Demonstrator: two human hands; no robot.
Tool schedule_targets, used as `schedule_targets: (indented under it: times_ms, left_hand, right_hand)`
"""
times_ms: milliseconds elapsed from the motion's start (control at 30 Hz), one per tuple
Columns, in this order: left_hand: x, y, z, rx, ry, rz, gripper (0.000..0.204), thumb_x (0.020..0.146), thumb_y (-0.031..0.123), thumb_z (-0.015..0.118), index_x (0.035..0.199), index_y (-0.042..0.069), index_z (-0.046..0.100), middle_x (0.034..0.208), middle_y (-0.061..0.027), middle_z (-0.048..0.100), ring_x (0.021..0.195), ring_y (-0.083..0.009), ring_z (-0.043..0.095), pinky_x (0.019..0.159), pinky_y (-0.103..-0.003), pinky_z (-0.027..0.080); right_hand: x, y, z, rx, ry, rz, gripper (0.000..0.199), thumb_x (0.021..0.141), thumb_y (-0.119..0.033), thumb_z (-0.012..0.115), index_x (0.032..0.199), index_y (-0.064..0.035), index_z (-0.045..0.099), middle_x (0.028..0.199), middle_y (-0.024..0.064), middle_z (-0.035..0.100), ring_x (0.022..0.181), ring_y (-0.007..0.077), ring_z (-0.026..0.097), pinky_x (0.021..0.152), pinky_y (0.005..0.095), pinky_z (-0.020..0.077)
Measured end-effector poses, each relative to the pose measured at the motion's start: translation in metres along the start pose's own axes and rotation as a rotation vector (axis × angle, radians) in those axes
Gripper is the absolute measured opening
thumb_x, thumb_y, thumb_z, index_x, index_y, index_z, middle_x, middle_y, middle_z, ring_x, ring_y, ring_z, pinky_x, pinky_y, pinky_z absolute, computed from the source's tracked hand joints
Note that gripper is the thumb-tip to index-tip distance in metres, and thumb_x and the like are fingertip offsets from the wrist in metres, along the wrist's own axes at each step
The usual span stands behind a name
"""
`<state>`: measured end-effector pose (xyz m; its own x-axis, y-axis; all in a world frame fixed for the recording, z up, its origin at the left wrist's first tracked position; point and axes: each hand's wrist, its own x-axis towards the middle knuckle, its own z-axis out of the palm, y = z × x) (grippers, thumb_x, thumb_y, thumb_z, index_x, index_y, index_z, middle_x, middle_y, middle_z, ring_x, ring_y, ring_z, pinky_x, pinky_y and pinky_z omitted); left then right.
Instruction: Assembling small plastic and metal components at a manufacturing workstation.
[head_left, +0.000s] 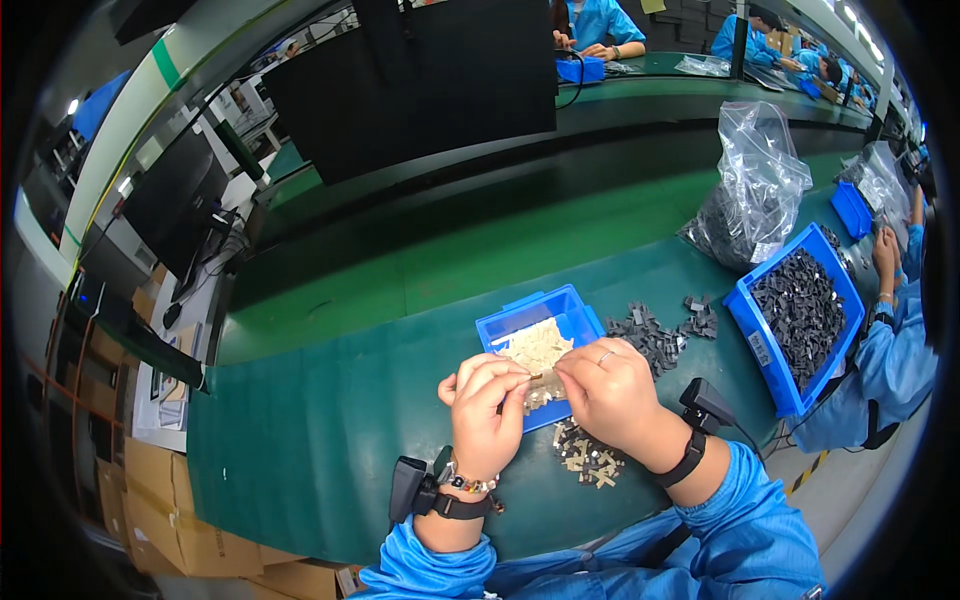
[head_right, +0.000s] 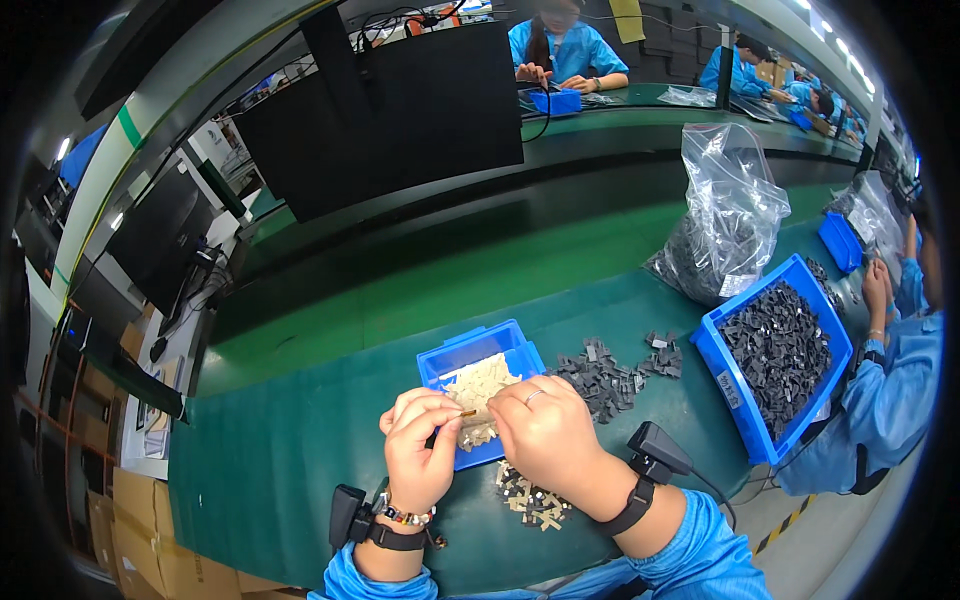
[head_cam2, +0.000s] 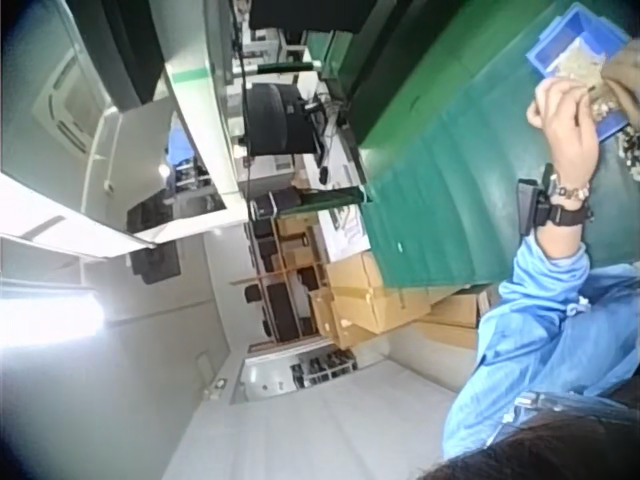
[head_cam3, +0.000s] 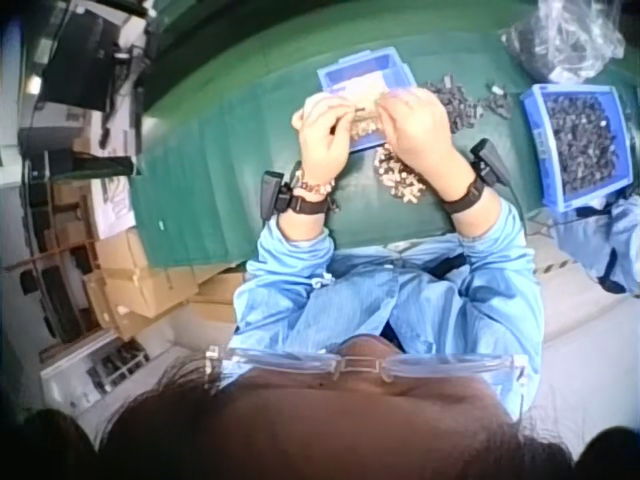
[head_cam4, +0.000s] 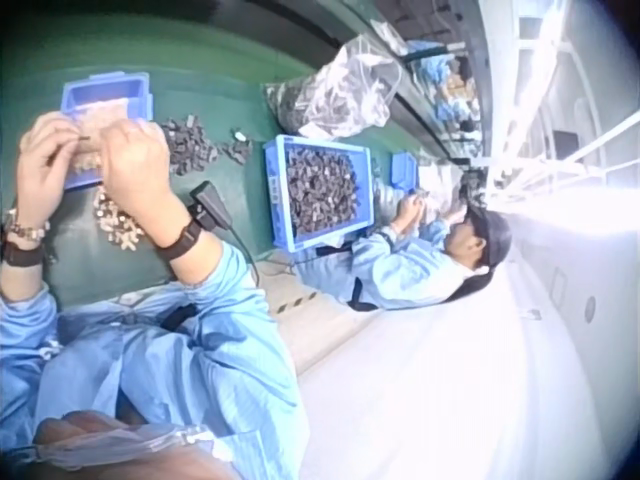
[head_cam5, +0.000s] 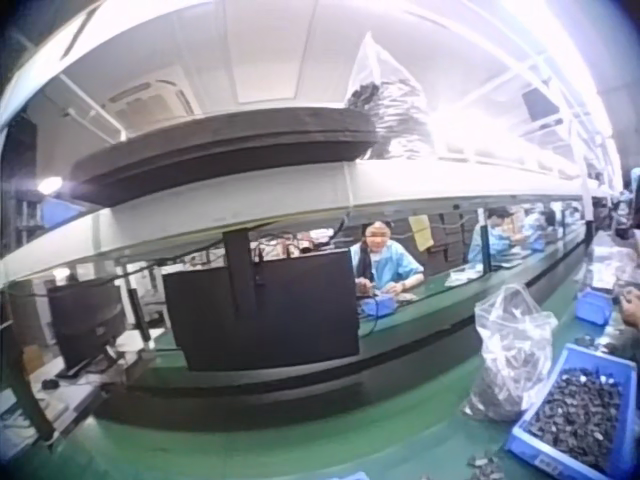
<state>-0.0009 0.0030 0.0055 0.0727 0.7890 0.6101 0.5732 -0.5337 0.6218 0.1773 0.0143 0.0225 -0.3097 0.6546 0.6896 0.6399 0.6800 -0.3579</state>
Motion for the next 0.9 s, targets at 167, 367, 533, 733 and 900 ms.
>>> schedule_targets:
  times_ms: [167,367,533,733,900]
  left_hand:
    - [0.002,0.003,-0.001,0.036,0.002,-0.012,0.004,0.079,0.005,0.071,0.081,0.007,0.069,0.090,-0.0019,0.069,0.099,-0.0209,0.061,0.091,-0.035,0.033]
    - [0.000,0.006,-0.003,0.007,0.033,-0.034,0.003,0.079,0.005,0.071,0.082,0.007,0.070,0.090,-0.0010,0.069,0.099,-0.0204,0.061,0.090,-0.035,0.033]
    - [-0.001,0.011,-0.003,0.057,-0.061,-0.048,0.002,0.081,0.009,0.071,0.081,0.010,0.070,0.091,0.0014,0.069,0.102,-0.0194,0.059,0.096,-0.040,0.025]
    - [-0.002,0.008,-0.003,0.088,-0.081,-0.052,0.002,0.081,0.010,0.071,0.081,0.013,0.071,0.091,0.0035,0.069,0.103,-0.0187,0.057,0.098,-0.044,0.020]
    - [-0.002,0.008,-0.003,0.103,-0.089,-0.031,0.003,0.080,0.010,0.071,0.081,0.013,0.071,0.091,0.0033,0.069,0.103,-0.0191,0.058,0.098,-0.044,0.021]
  right_hand:
    - [0.001,0.004,0.002,-0.088,-0.042,0.004,0.010,0.072,-0.002,0.067,0.083,-0.0026,0.067,0.087,0.0094,0.069,0.081,0.0271,0.063,0.074,0.0391,0.0499]
    - [0.006,0.002,-0.004,-0.043,-0.032,0.039,0.008,0.073,-0.003,0.068,0.081,-0.0042,0.068,0.087,0.0068,0.068,0.082,0.0251,0.062,0.073,0.0373,0.0466]
    - [0.008,0.000,-0.006,0.240,-0.083,0.044,0.012,0.073,-0.003,0.071,0.084,-0.0058,0.071,0.085,0.0044,0.067,0.081,0.0239,0.060,0.076,0.0361,0.0439]
    - [0.008,-0.001,-0.007,0.249,-0.113,0.058,0.010,0.073,-0.004,0.071,0.083,-0.0057,0.071,0.086,0.0038,0.067,0.083,0.0240,0.060,0.078,0.0364,0.0434]
    - [0.009,-0.004,-0.009,0.236,-0.119,0.051,0.008,0.073,-0.005,0.071,0.081,-0.0064,0.070,0.084,0.0033,0.066,0.083,0.0238,0.060,0.077,0.0361,0.0426]
